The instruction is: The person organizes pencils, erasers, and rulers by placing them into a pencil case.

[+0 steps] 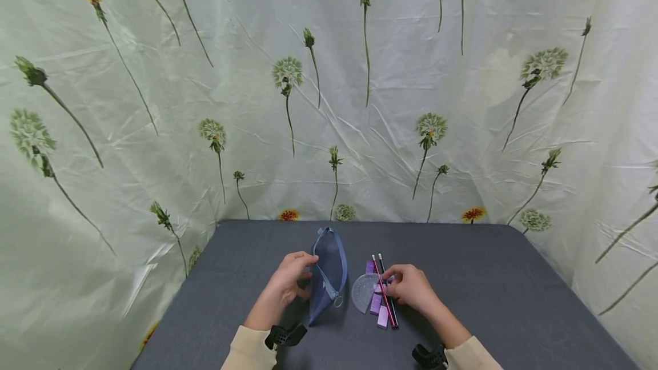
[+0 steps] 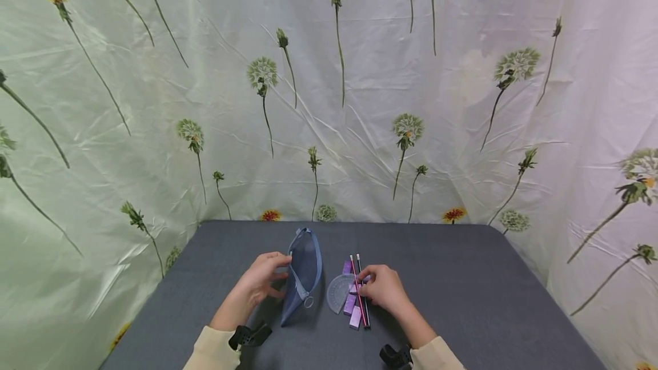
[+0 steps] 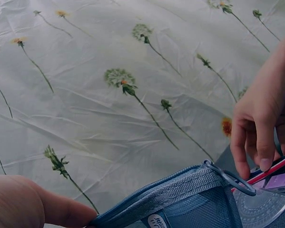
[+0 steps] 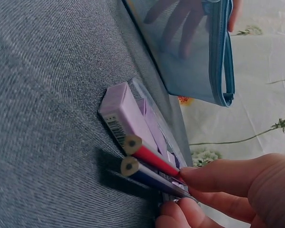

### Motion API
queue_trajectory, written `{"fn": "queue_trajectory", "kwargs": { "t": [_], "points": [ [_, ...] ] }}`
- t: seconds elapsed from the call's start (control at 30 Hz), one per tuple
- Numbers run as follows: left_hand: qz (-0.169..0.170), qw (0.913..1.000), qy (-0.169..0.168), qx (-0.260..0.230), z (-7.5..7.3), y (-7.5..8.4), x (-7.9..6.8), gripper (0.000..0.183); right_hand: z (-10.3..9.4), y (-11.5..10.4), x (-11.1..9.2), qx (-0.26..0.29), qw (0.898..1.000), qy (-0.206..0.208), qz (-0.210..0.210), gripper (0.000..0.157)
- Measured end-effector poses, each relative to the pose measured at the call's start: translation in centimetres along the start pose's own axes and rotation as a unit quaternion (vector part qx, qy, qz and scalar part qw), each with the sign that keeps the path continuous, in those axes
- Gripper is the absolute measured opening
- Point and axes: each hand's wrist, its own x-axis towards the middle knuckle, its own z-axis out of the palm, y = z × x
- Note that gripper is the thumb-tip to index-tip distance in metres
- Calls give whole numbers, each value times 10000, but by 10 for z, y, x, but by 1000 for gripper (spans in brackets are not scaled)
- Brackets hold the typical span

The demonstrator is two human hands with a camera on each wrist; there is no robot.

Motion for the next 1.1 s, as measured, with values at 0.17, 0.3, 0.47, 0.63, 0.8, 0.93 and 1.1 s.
{"fn": "queue_trajectory", "kwargs": {
  "t": [0.17,0.3,0.47,0.63,0.8,0.93,1.1],
  "points": [
    [3,10000,-9,-14,0,1,0,26,1,3,-2,86,9999,53,-38,26],
    [-3,10000,-45,-17,-1,0,1,25,0,6,-3,183,9998,97,-31,27],
    [14,9999,-116,5,-3,-1,1,23,-1,10,-4,453,9990,-14,60,29],
    [78,9996,-283,38,-4,-2,1,21,-2,12,-4,643,9977,-95,216,30],
    [113,9993,-352,34,-4,-3,0,20,-2,13,-4,677,9975,-100,194,32],
    [113,9993,-352,10,-4,-2,-1,20,-3,14,-4,739,9970,-151,171,35],
    [88,9992,-392,16,-5,-2,0,21,-5,13,-4,807,9961,-227,272,37]
  ]
}}
